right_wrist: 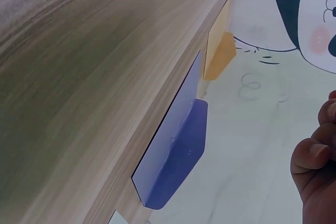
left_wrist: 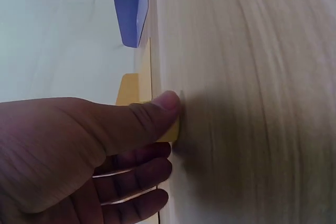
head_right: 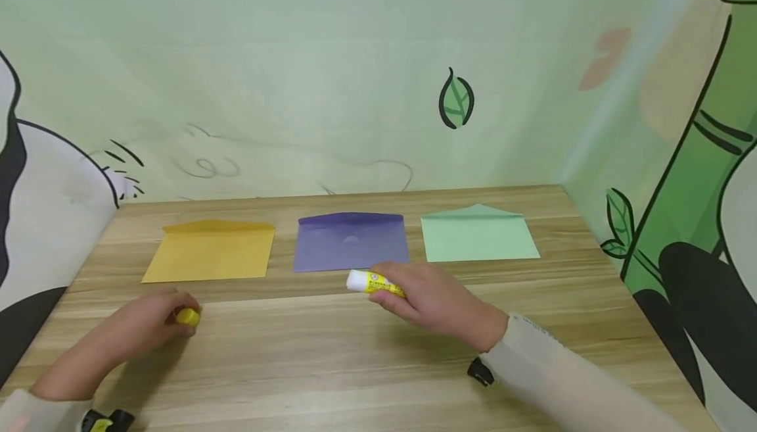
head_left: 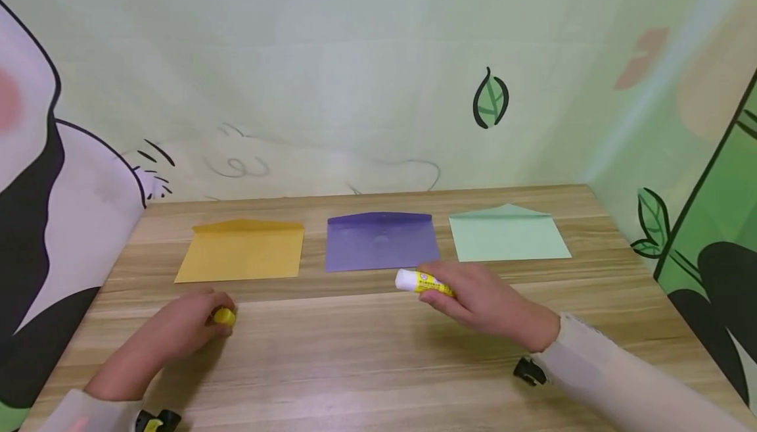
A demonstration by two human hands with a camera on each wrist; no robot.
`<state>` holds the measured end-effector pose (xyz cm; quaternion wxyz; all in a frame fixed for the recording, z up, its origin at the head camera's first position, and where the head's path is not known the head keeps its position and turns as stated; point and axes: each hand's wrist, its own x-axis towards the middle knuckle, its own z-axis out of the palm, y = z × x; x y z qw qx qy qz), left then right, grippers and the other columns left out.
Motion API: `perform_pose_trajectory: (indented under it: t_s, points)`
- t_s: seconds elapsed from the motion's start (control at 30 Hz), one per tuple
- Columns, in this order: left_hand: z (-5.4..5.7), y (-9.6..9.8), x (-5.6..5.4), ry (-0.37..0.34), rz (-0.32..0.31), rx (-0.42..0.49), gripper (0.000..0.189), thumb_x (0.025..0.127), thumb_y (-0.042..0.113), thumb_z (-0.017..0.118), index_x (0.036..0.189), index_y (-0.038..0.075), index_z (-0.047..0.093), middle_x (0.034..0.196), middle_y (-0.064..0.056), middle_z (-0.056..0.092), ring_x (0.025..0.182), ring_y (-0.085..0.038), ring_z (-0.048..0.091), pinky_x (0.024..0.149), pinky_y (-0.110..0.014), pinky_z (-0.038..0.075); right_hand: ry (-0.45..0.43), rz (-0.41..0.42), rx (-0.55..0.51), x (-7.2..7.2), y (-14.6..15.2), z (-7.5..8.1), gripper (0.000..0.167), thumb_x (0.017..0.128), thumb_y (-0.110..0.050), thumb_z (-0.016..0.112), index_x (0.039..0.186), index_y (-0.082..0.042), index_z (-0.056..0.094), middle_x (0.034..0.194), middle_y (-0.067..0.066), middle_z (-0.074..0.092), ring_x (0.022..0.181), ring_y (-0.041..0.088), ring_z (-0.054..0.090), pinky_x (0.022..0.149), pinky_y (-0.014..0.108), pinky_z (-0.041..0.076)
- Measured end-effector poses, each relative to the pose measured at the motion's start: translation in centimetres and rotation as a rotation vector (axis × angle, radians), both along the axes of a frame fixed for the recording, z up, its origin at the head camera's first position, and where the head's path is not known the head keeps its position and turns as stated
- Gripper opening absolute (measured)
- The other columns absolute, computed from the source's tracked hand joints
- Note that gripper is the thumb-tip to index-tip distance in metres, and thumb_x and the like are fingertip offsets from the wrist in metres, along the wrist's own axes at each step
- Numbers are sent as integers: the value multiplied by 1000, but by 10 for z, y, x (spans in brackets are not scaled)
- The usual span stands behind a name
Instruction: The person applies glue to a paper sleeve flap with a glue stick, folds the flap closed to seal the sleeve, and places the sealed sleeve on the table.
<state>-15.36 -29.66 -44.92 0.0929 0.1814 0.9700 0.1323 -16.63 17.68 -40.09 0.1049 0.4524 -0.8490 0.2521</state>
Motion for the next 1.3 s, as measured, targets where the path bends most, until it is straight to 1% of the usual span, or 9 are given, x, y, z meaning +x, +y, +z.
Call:
perform_pose_trajectory:
  t_s: [0.17, 0.3, 0.4, 0.6, 0.77, 0.9, 1.0, 1.13, 1.3]
  points:
    - [1, 1, 3, 21, 24, 5, 37, 79, 22, 85, 109, 7, 67, 99, -7, 65, 88, -22, 64, 77, -47, 55, -1, 5, -3, 0, 0, -1, 39, 106, -41, 48, 124, -9, 63, 86, -8, 60, 70, 3, 51, 64, 21, 47]
    - [4, 7, 5, 108, 20, -3, 46, 81, 27, 84, 119, 6, 66, 109, -12, 66, 96, -30, 66, 81, -51, 55, 2, 13, -12, 0, 0, -3, 39, 106, -41, 47, 122, -9, 63, 85, -8, 60, 70, 3, 51, 64, 22, 47]
    - [8, 14, 5, 176, 2, -17, 47, 83, 31, 82, 120, 8, 66, 109, -11, 66, 97, -33, 65, 84, -53, 53, -3, 12, -17, 0, 1, -5, 37, 105, -40, 48, 122, -10, 63, 83, -9, 58, 70, 3, 50, 63, 21, 47]
    - [18, 31, 8, 221, -5, -19, 46, 84, 36, 80, 120, 10, 68, 110, -9, 67, 101, -35, 64, 87, -55, 51, -44, 7, -36, 2, 2, -4, 31, 104, -35, 54, 125, -13, 60, 85, -10, 57, 70, 2, 49, 63, 21, 46]
    - [22, 52, 13, 266, -39, 78, 56, 84, 37, 80, 129, 7, 62, 109, -9, 68, 100, -30, 65, 86, -52, 52, -105, 17, -40, 3, 1, -3, 32, 103, -30, 57, 131, -14, 56, 90, -9, 57, 74, 4, 50, 66, 22, 47]
    - [18, 68, 14, 282, -73, 150, 61, 84, 36, 80, 133, 7, 58, 105, -5, 69, 97, -25, 66, 85, -48, 53, -182, 16, -49, 6, -2, -1, 35, 102, -20, 57, 136, -15, 51, 95, -8, 57, 79, 6, 51, 69, 24, 47]
    - [18, 78, 14, 282, -85, 201, 55, 85, 33, 80, 131, 8, 61, 104, -2, 69, 98, -23, 66, 86, -46, 54, -210, -2, -54, 8, -4, 1, 38, 102, -18, 56, 139, -15, 48, 98, -7, 55, 79, 7, 51, 69, 25, 47]
    - [18, 93, 13, 283, -92, 276, 40, 88, 28, 77, 123, 12, 67, 101, 3, 70, 96, -16, 67, 86, -42, 55, -223, -21, -69, 9, -7, 3, 39, 103, -18, 54, 141, -16, 45, 103, -6, 53, 83, 8, 50, 71, 25, 47]
    - [19, 115, 15, 235, -99, 413, 29, 90, 27, 76, 118, 20, 70, 102, 11, 70, 96, -9, 66, 86, -39, 55, -200, -1, -102, 10, -11, 3, 41, 102, -17, 58, 140, -17, 46, 105, -4, 50, 90, 10, 47, 74, 27, 46]
